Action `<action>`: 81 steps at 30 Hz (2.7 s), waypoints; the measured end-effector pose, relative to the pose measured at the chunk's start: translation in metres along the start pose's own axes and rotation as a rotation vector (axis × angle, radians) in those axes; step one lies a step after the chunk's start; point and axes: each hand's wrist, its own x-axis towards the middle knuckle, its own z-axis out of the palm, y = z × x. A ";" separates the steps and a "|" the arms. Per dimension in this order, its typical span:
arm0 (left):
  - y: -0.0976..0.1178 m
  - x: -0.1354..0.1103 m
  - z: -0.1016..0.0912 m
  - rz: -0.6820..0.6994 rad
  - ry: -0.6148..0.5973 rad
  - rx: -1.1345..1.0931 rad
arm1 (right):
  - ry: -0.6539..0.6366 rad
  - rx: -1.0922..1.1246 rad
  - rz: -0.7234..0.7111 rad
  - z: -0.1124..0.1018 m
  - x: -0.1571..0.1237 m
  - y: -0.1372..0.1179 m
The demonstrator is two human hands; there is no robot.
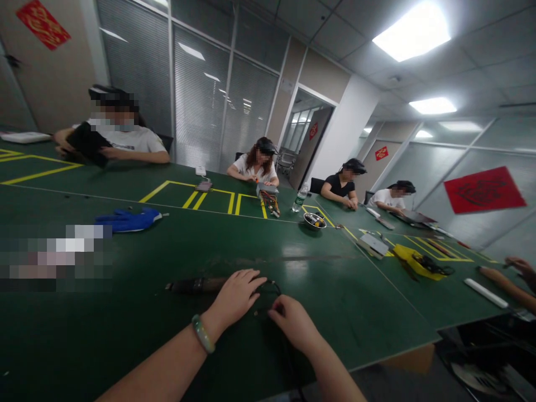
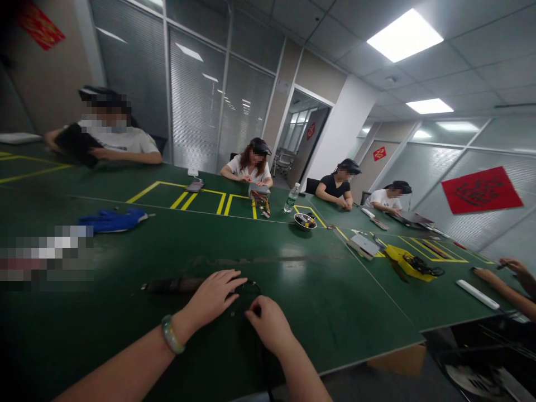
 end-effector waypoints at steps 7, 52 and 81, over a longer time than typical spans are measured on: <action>0.003 0.004 0.010 0.032 -0.019 0.043 | -0.181 0.486 0.007 0.000 0.030 0.029; 0.012 0.025 0.008 -0.103 -0.049 0.068 | 0.232 -0.233 -0.157 0.015 0.047 0.015; 0.014 0.023 0.004 -0.133 -0.040 0.040 | 0.272 -0.069 -0.045 0.023 0.046 0.012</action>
